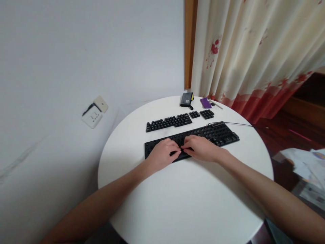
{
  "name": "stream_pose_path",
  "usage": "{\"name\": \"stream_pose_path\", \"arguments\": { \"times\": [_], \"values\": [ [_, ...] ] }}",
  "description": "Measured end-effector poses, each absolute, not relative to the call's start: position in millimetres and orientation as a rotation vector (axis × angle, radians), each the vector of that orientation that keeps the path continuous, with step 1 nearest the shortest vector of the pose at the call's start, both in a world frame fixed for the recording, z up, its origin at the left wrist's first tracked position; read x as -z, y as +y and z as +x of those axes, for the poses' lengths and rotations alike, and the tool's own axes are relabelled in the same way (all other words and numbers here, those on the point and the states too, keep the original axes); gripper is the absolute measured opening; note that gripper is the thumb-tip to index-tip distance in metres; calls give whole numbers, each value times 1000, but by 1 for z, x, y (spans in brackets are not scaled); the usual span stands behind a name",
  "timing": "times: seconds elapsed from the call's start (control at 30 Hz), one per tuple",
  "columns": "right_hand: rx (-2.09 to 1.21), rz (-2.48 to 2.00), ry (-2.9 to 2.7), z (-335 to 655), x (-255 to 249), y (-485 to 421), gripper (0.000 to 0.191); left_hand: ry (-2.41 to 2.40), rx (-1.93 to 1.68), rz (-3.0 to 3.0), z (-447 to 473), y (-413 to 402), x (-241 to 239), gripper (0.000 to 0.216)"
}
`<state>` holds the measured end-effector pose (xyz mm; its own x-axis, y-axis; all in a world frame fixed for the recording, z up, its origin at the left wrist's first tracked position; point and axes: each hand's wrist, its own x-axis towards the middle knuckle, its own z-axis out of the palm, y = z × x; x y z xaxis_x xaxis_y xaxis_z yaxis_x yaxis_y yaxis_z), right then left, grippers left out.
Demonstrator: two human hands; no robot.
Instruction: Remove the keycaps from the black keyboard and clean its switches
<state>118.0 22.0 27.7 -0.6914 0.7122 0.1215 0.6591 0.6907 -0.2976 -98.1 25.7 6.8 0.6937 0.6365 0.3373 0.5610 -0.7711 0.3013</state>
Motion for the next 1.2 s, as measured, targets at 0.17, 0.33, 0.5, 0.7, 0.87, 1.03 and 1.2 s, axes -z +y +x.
{"name": "stream_pose_path", "arguments": {
  "times": [0.17,0.33,0.5,0.7,0.87,1.03,1.2],
  "values": [
    [-176,-1204,-2799,110,-36,10,21,1008,-548,2800,-99,23,-5,21],
    [-47,-1298,-2851,101,-37,2,21,1023,-520,2820,-98,20,-8,21],
    [-81,-1274,-2850,103,-36,5,21,1044,-509,2796,-97,20,-10,20],
    [-215,-1172,-2763,107,-29,13,17,1055,-589,2710,-98,23,-5,21],
    [-427,-1042,-2547,118,-26,27,21,1030,-658,2600,-101,28,-8,21],
    [-493,-1031,-2377,128,-25,37,25,1027,-765,2549,-106,32,-9,30],
    [-555,-941,-2529,124,-18,35,37,964,-623,2645,-105,29,-7,33]
  ]
}}
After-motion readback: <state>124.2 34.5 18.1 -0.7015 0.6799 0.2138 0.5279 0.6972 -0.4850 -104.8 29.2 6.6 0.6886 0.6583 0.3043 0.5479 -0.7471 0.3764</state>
